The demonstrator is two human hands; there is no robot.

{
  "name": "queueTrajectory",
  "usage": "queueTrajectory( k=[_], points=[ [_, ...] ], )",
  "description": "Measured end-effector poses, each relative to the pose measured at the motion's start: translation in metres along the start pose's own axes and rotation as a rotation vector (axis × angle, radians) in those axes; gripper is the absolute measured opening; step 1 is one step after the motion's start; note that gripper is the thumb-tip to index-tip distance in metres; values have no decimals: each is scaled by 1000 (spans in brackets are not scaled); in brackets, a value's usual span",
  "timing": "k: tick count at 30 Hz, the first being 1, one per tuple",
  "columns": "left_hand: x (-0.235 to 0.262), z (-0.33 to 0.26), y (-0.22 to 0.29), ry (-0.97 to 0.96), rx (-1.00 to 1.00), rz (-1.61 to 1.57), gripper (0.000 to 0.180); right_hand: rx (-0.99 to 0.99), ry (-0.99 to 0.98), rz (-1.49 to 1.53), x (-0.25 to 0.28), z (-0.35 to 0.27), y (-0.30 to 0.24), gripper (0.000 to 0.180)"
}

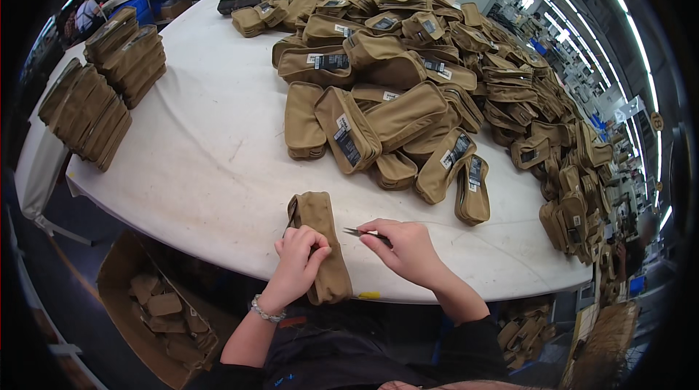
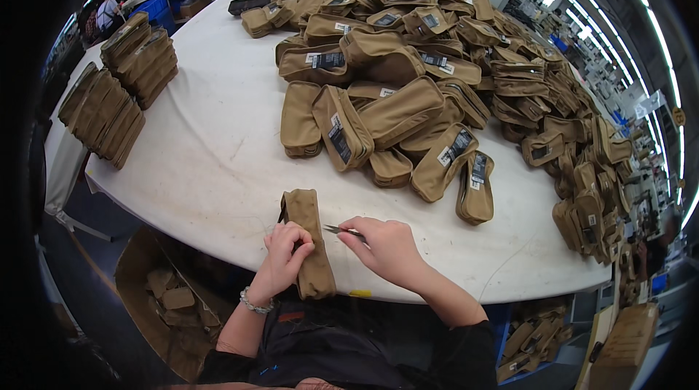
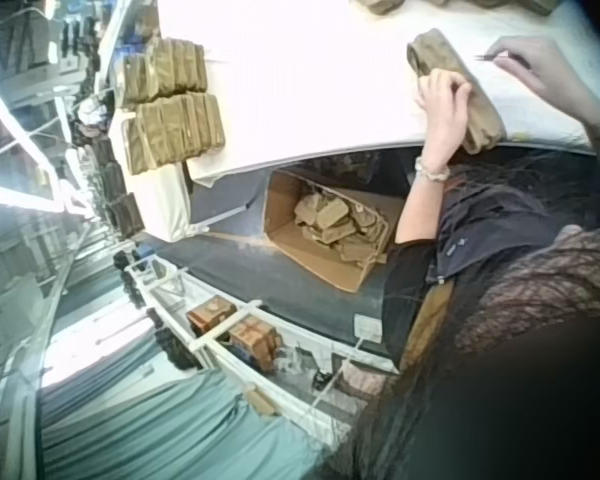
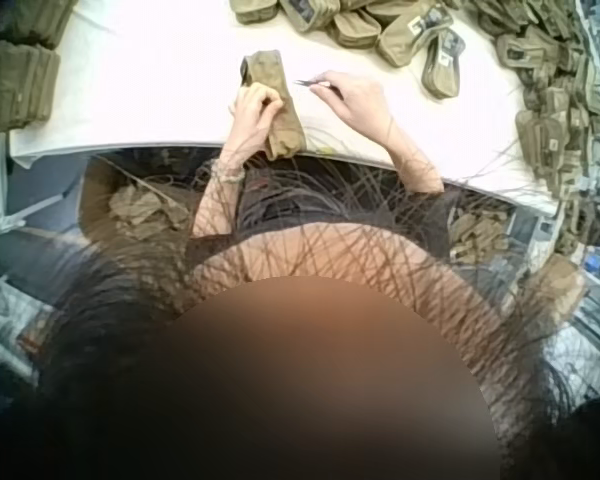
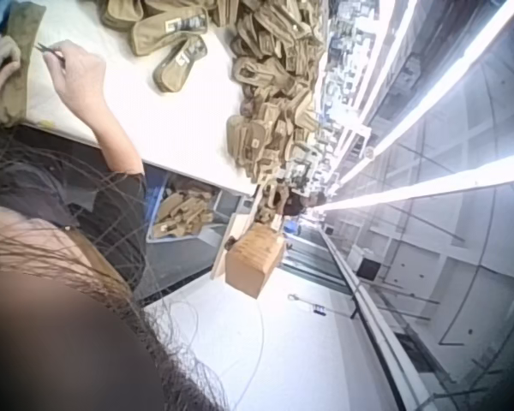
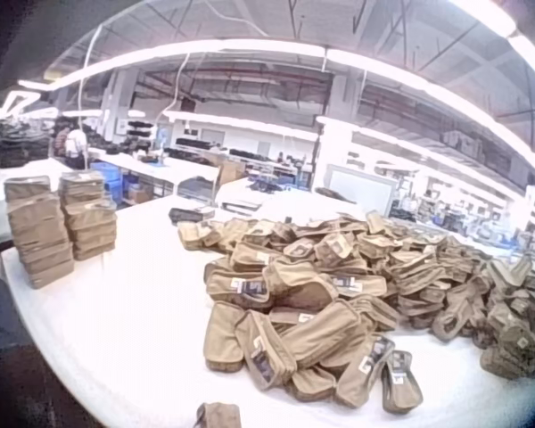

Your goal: Trimming excess threads and cleaning leather pouches with a pair of snips.

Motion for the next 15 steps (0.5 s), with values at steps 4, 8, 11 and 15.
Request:
queueTrajectory(
  k=[4, 8, 11, 15],
  points=[
    [2, -2, -15, -59, 76, -230, 5, -342, -25, 688, -38, -21, 33, 23],
    [11, -7, -18, -93, 116, -422, 6, -461, -75, 891, -78, -37, 29, 25],
    [30, -20, 8, -113, -21, -314, 7, -501, -11, 933, -85, -40, 28, 21],
    [18, -52, 49, -612, -384, -104, 15, -540, 58, 1015, -88, -43, 33, 19]
  ],
)
Point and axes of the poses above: each hand's wrist, its own z-axis towards the middle knuckle, its own x-axis out of the back of the hand, y = z × x, the point moved 7 cm from there along z, towards the middle knuckle, and after that the axes turned 3 degrees about z, right-handed, at the moved point
